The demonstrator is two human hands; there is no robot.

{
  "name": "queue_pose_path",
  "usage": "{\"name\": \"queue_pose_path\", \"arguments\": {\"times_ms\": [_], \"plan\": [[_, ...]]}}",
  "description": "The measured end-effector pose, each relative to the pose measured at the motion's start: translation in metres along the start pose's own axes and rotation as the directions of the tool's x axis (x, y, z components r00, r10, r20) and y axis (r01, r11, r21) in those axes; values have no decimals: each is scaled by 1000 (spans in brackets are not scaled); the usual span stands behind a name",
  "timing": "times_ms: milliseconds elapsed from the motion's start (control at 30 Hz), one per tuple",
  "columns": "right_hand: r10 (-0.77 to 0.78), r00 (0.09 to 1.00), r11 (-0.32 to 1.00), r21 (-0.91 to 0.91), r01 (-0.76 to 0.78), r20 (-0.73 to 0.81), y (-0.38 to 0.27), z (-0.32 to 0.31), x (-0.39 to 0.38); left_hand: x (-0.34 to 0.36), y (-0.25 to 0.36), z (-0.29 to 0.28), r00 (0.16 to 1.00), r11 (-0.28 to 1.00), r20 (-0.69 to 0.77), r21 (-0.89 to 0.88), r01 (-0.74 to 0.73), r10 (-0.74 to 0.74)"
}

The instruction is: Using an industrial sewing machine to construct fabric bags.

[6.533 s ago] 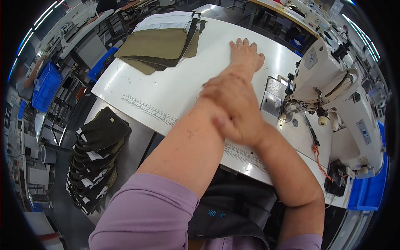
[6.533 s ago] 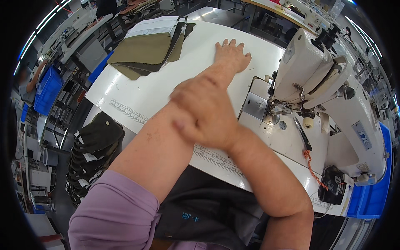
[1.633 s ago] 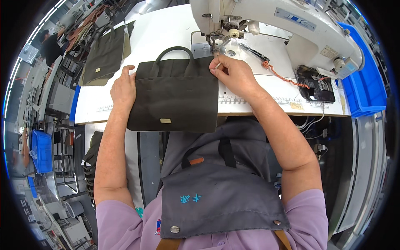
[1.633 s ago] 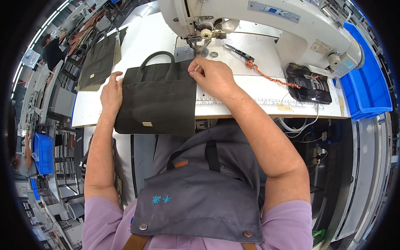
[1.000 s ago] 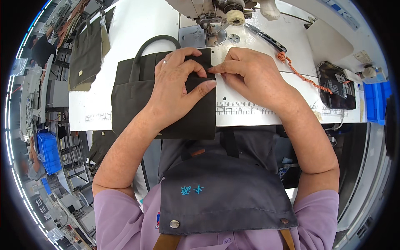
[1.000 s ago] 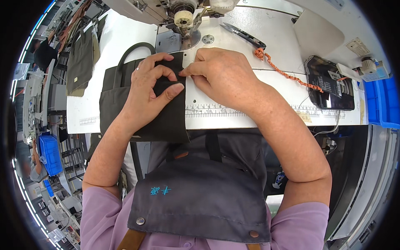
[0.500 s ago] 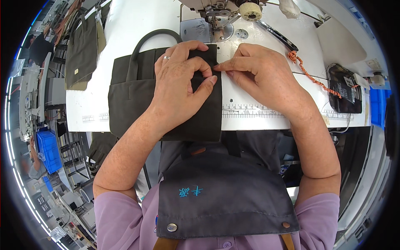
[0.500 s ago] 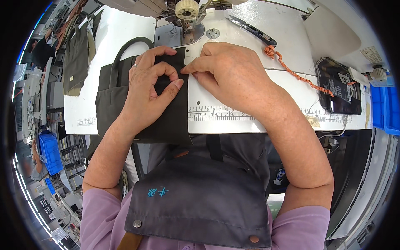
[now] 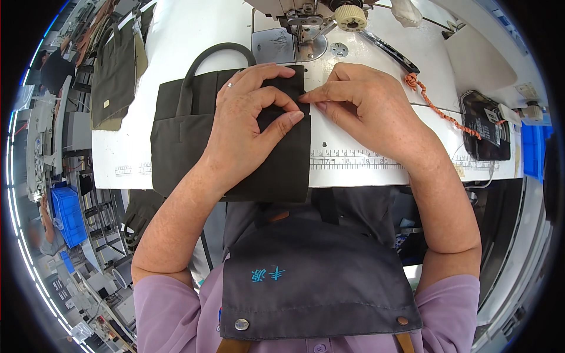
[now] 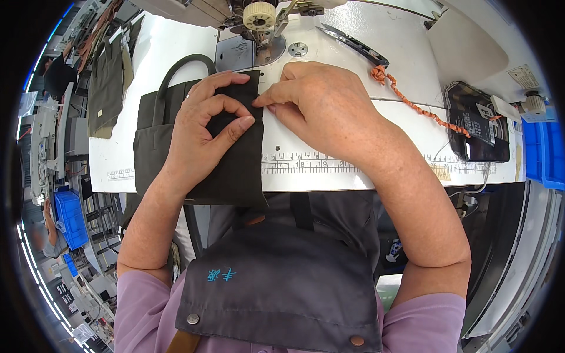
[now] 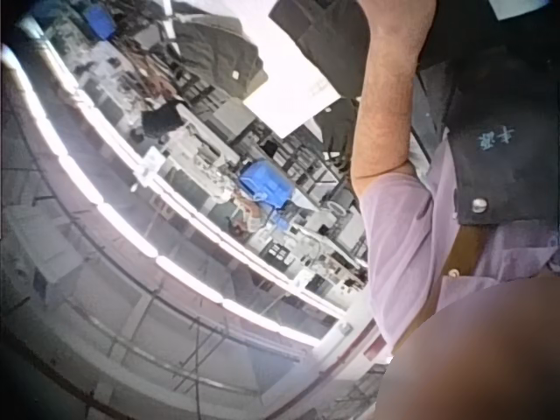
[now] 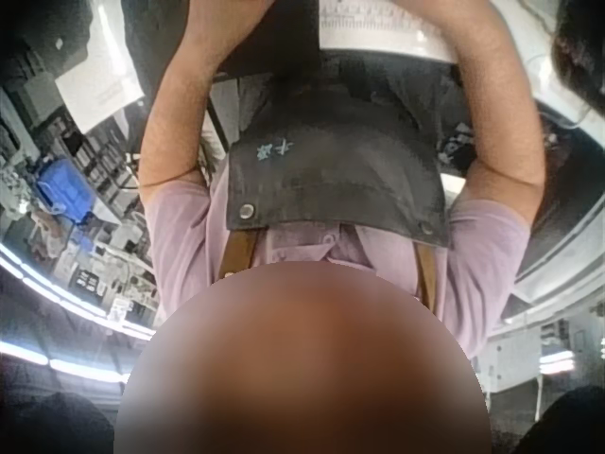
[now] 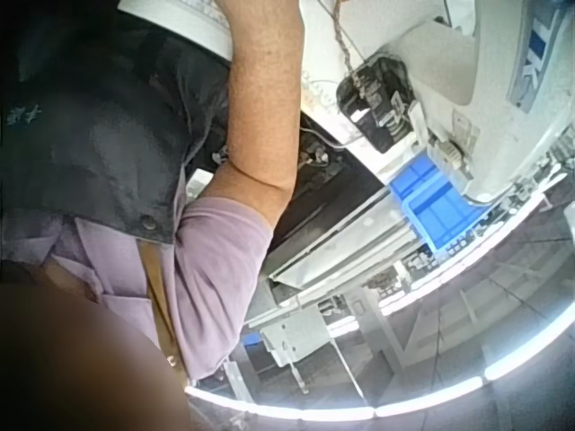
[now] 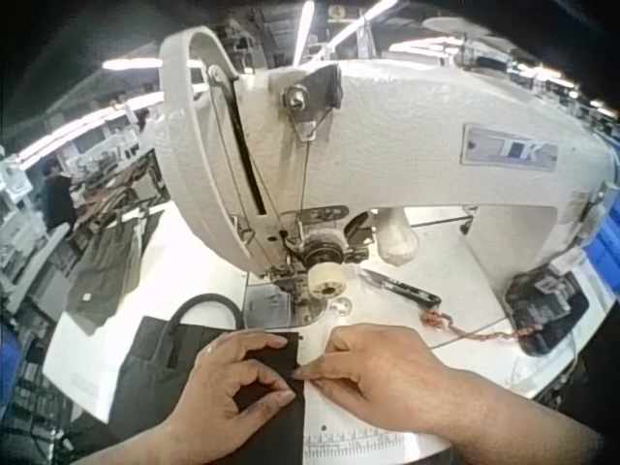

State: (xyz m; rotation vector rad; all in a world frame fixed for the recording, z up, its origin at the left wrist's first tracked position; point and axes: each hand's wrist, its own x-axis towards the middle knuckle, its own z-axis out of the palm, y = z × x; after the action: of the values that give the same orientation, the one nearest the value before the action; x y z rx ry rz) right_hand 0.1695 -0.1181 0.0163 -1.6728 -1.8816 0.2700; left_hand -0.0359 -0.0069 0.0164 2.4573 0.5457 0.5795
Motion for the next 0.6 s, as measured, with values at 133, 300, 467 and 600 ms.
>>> {"name": "queue_pose_path", "arguments": {"times_ms": [133,300,467,600], "plan": [[1,1000,1000,-11,-1,5,0,0,1,2,2,3,1000,998,-9,61,-1,1],[3,1000,1000,3,-3,-6,1,2,1,6,9,6,996,991,14,99,88,-89],[-4,1000,1000,-14,4,-18,-1,1,0,4,5,8,997,992,-5,99,74,-74],[-32,995,998,43,36,-92,-3,-2,-5,4,5,10,998,992,-35,118,46,-42]]}}
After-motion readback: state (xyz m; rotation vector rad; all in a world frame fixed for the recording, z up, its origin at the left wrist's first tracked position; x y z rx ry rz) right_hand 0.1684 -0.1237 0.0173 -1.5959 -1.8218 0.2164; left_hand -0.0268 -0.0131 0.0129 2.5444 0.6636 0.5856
